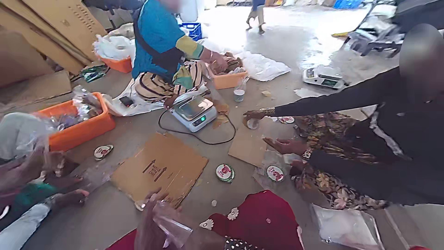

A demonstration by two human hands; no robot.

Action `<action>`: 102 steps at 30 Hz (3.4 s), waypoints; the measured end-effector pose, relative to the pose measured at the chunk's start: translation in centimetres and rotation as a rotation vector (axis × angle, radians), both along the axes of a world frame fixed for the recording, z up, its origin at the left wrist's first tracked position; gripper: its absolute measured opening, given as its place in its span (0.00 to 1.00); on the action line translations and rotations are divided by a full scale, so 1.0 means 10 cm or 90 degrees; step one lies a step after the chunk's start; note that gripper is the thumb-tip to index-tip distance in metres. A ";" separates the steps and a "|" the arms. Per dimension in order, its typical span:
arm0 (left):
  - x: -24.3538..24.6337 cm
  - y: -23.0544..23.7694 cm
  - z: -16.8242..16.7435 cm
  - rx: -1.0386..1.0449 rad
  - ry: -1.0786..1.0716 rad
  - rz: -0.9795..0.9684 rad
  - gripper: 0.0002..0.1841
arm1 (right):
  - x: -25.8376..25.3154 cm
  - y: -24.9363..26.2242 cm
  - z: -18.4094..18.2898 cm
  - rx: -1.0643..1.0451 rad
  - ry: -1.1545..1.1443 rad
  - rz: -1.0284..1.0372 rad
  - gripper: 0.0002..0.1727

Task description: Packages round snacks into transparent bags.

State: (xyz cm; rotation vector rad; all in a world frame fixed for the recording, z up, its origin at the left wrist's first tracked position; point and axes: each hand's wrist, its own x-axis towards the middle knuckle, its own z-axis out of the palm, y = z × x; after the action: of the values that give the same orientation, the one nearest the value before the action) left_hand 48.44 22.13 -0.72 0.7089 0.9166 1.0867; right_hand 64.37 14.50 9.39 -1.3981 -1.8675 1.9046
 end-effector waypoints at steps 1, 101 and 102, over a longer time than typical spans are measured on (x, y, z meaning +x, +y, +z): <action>0.01 0.01 -0.05 -0.011 -0.012 0.006 0.18 | -0.07 0.02 -0.23 0.053 0.018 -0.028 0.37; -0.67 1.02 -0.35 -0.247 -0.091 0.233 0.33 | 1.07 1.39 -2.13 0.224 -0.338 -0.528 0.15; -0.67 1.02 -0.35 -0.247 -0.092 0.234 0.32 | 1.07 1.39 -2.14 0.221 -0.327 -0.537 0.14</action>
State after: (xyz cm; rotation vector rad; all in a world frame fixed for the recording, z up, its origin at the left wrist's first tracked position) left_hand 41.75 32.32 -4.24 0.1406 1.1188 1.2149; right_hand 75.09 28.39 -11.98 -2.1800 -1.2892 0.8339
